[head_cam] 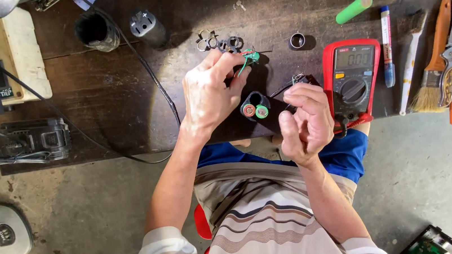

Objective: The person tests the voltage of green batteries using a digital multimeter at a workbench and then marks one of the batteries with a blue marker.

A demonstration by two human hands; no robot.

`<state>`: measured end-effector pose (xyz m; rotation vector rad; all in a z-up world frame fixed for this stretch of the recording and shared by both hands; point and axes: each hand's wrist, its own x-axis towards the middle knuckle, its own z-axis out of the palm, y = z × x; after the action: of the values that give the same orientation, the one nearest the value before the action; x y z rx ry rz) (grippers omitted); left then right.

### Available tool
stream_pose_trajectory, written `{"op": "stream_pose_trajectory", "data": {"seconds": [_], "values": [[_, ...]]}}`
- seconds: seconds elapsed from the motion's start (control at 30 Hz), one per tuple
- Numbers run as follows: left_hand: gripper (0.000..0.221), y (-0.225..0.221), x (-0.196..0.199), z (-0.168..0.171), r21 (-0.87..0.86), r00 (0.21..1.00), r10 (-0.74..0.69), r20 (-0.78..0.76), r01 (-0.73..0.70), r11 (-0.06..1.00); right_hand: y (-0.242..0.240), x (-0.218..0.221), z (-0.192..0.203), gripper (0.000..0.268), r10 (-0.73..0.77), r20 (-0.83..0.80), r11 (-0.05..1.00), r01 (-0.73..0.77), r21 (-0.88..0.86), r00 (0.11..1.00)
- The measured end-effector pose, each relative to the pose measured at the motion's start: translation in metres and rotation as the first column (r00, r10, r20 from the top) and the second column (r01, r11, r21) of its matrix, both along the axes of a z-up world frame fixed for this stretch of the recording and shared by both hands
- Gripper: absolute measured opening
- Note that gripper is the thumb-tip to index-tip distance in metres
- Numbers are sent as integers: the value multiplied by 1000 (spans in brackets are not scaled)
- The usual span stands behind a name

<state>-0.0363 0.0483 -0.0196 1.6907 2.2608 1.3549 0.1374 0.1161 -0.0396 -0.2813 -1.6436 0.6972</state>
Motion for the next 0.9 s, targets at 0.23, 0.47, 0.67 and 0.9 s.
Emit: {"op": "stream_pose_trajectory", "data": {"seconds": [0.23,0.47,0.67,0.9], "values": [[7,-7,-2,20,191,980,-22,196,-16,981,-2,-4,15,31,62,45,998,-61,-10,997],[7,-38,2,64,93,381,-90,920,11,996,-1,3,11,25,104,111,994,-100,-40,988],[10,-30,11,47,51,191,-63,980,68,996,-3,4,18,24,181,124,981,-169,-99,976],[14,-17,3,48,-23,209,-20,978,203,979,-2,4,33,31,279,158,951,-250,-183,947]]}}
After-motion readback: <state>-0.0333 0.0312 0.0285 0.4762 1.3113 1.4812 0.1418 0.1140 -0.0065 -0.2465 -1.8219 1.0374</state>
